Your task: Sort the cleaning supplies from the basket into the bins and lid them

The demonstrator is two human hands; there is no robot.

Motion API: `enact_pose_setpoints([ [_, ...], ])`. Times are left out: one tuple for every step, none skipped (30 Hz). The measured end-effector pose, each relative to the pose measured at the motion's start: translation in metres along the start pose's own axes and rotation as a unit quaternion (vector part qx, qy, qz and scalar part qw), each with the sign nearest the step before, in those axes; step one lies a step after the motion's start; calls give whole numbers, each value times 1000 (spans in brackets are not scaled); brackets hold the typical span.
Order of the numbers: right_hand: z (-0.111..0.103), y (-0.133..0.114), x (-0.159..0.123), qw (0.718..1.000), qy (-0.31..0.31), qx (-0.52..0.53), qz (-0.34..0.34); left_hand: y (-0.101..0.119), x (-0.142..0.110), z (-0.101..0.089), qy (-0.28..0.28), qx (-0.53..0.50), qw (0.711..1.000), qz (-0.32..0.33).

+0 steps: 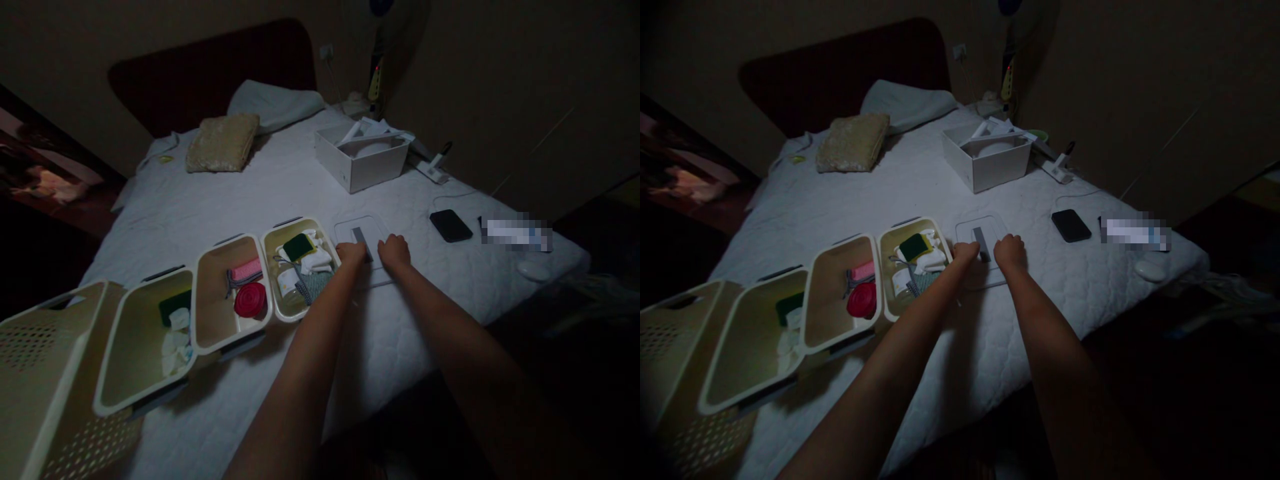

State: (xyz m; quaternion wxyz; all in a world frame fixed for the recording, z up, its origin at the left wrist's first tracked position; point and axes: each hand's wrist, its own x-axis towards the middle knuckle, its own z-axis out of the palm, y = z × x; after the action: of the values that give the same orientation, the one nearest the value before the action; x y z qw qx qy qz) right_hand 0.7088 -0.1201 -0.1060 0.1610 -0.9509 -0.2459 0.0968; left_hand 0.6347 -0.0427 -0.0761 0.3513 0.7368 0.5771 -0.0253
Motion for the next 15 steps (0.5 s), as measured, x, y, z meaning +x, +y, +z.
enact_pose_setpoints([
  [-1,0,0,1000,-1,2,2,0,-3,-1,2,-6,1000,-17],
  [-1,-1,0,1000,-1,2,4,0,-6,-1,4,-12,1000,-28],
  [-2,-1,-1,1000,-1,2,5,0,-9,-2,6,-18,999,-32],
  [-3,0,-1,1000,0,2,7,0,-12,-2,8,-23,999,-32],
  [-4,0,-2,1000,2,3,8,0,-15,-2,9,-27,999,-31],
  [-5,1,-2,1000,5,4,9,0,-17,-3,10,-30,999,-30],
  [-5,2,-3,1000,9,5,10,-1,-19,-3,11,-32,999,-28],
  [-6,3,-3,1000,12,7,12,-1,-20,-3,12,-33,999,-27],
  [-7,4,-3,1000,16,9,16,-1,-21,-3,13,-33,999,-25],
  [-7,5,-2,1000,20,12,19,-1,-22,-4,14,-32,999,-24],
  [-7,6,-1,999,22,15,23,-1,-21,-4,15,-29,999,-21],
  [-7,8,0,999,20,20,29,-1,-21,-4,15,-22,1000,-15],
  [-7,9,1,999,15,24,36,-1,-20,-4,13,-14,1000,-5],
  [-6,11,3,999,8,29,43,-2,-18,-4,11,-5,1000,9],
  [-6,13,4,998,-1,33,52,-2,-16,-3,8,5,1000,26],
])
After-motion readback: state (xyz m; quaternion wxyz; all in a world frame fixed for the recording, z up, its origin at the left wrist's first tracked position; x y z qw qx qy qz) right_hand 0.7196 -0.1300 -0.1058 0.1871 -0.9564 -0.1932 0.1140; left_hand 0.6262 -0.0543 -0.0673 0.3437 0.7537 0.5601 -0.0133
